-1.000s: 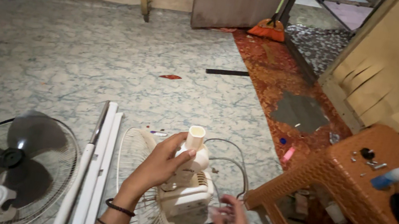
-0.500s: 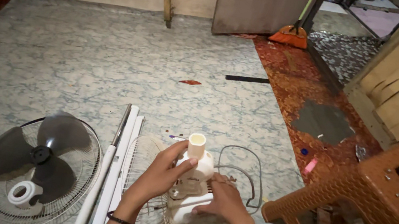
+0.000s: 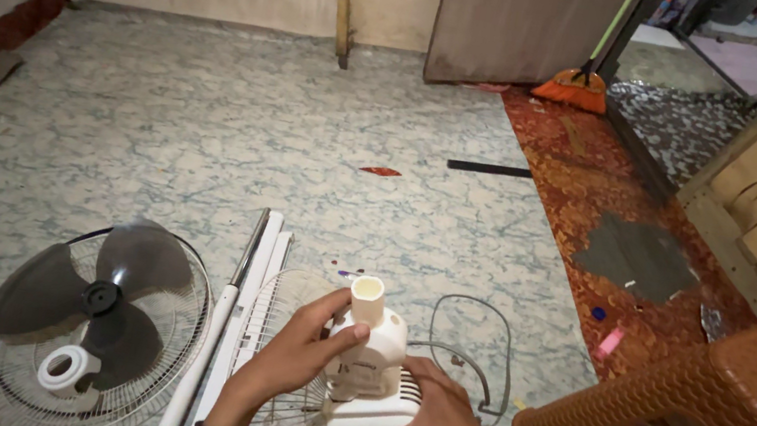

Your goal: The person disassembles a white pedestal fan, removes the motor housing, and uses a screwdriver to adjust internal components. They then reassemble the fan parts and test the motor by hand.

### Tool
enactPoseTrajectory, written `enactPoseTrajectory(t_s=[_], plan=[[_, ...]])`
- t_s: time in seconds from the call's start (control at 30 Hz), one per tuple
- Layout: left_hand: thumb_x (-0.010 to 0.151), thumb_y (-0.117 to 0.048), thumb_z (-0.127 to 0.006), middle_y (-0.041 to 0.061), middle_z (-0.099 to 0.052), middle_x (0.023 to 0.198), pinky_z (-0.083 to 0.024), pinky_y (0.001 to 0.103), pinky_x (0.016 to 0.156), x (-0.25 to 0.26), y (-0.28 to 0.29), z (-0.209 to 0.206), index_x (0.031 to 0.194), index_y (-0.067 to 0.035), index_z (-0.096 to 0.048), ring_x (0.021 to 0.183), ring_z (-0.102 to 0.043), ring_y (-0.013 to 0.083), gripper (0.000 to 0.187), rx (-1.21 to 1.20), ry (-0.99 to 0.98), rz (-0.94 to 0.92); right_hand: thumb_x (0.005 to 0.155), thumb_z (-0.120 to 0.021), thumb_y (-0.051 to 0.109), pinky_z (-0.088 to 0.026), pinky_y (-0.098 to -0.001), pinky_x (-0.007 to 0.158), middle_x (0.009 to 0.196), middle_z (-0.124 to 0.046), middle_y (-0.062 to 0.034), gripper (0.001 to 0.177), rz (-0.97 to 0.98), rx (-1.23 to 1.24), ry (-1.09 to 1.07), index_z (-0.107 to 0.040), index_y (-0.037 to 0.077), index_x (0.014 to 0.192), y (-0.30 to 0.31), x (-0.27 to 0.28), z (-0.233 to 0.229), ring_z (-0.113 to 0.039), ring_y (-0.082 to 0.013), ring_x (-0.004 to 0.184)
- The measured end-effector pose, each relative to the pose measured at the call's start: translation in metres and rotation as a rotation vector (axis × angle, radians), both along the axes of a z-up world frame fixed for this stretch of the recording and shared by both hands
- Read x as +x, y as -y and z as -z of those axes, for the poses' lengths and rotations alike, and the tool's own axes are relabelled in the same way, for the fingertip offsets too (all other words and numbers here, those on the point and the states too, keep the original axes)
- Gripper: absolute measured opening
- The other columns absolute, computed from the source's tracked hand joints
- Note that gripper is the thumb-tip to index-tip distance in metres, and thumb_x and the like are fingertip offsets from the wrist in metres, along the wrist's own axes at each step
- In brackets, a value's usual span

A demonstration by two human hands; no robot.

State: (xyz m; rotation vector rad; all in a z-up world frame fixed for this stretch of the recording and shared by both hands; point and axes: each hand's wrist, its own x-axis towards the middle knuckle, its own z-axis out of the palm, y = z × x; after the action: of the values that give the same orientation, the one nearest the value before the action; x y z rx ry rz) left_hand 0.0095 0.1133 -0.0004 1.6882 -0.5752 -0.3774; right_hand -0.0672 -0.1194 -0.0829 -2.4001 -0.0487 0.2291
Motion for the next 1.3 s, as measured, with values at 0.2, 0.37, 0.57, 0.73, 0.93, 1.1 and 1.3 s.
enactPoseTrajectory(t_s=[0.2,0.37,0.57,0.73,0.93,1.1,1.3], plan=[[0.093,-0.032,-0.065,0.006,-0.065,0.133,-0.055,0.036,0.097,0.002,-0.008,0.020,0.141,-0.006,-0.053,0.122,-0.062,0.0183,0.056,-0.061,-0.076,0.038,0.048,-0.091,0.045,-0.046,-0.0343,0.107,0.136,-0.060,-0.0063,0.104,0.016,-0.084,0.111,-0.053,0.011,0.139,0.007,-0.009,0.014,-0.058,-0.0243,0.127],[0.094,-0.031,-0.067,0.010,-0.067,0.132,-0.052,0.039,0.103,-0.002,-0.015,0.043,0.140,-0.004,-0.058,0.123,-0.063,0.0232,0.053,-0.180,-0.062,0.091,0.051,-0.093,0.045,-0.047,-0.0391,0.101,0.133,-0.063,-0.0107,0.099,0.021,-0.098,0.296,-0.057,0.010,0.136,0.006,-0.015,0.011,-0.059,-0.0286,0.122],[0.078,-0.030,-0.064,0.014,-0.069,0.129,-0.047,0.045,0.109,-0.007,-0.017,0.077,0.132,-0.005,-0.061,0.125,-0.062,0.0288,0.060,-0.324,-0.120,-0.058,0.055,-0.088,0.042,-0.053,-0.0400,0.092,0.120,-0.067,-0.0036,0.085,0.152,-0.165,0.199,-0.063,0.024,0.134,-0.004,-0.025,0.011,-0.063,-0.0269,0.116],[0.070,-0.027,-0.054,0.019,-0.066,0.121,-0.050,0.052,0.105,-0.021,-0.015,0.110,0.108,-0.001,-0.067,0.121,-0.062,0.0358,0.048,-0.527,0.026,-0.178,0.056,-0.096,0.052,-0.055,-0.0436,0.083,0.121,-0.064,-0.0103,0.084,0.177,-0.335,0.586,-0.064,0.019,0.126,-0.018,-0.026,0.041,-0.062,-0.0348,0.112],[0.080,-0.028,-0.049,0.025,-0.059,0.120,-0.037,0.052,0.116,-0.052,-0.024,0.138,0.099,0.002,-0.066,0.133,-0.051,0.0418,0.039,-0.768,0.035,-0.261,0.039,-0.092,0.035,-0.057,-0.0453,0.080,0.115,-0.065,-0.0105,0.085,0.254,-0.355,0.837,-0.069,0.019,0.119,-0.031,-0.028,0.055,-0.064,-0.0375,0.107],[0.097,-0.049,-0.046,0.029,-0.057,0.125,-0.030,0.055,0.122,-0.054,-0.040,0.146,0.098,0.005,-0.069,0.138,-0.045,0.0438,0.059,-0.924,0.046,-0.016,0.049,-0.095,0.037,-0.057,-0.0449,0.080,0.117,-0.065,-0.0113,0.074,0.315,-0.362,0.980,-0.070,0.020,0.117,-0.037,-0.029,0.053,-0.064,-0.0375,0.108],[0.077,-0.033,-0.061,0.029,-0.062,0.118,-0.037,0.058,0.115,-0.054,-0.065,0.161,0.097,0.007,-0.068,0.127,-0.058,0.0437,0.045,-0.779,-0.188,0.021,0.050,-0.097,0.042,-0.053,-0.0539,0.091,0.117,-0.062,-0.0180,0.079,0.293,-0.328,1.051,-0.067,0.016,0.118,-0.033,-0.043,0.061,-0.061,-0.0437,0.110]])
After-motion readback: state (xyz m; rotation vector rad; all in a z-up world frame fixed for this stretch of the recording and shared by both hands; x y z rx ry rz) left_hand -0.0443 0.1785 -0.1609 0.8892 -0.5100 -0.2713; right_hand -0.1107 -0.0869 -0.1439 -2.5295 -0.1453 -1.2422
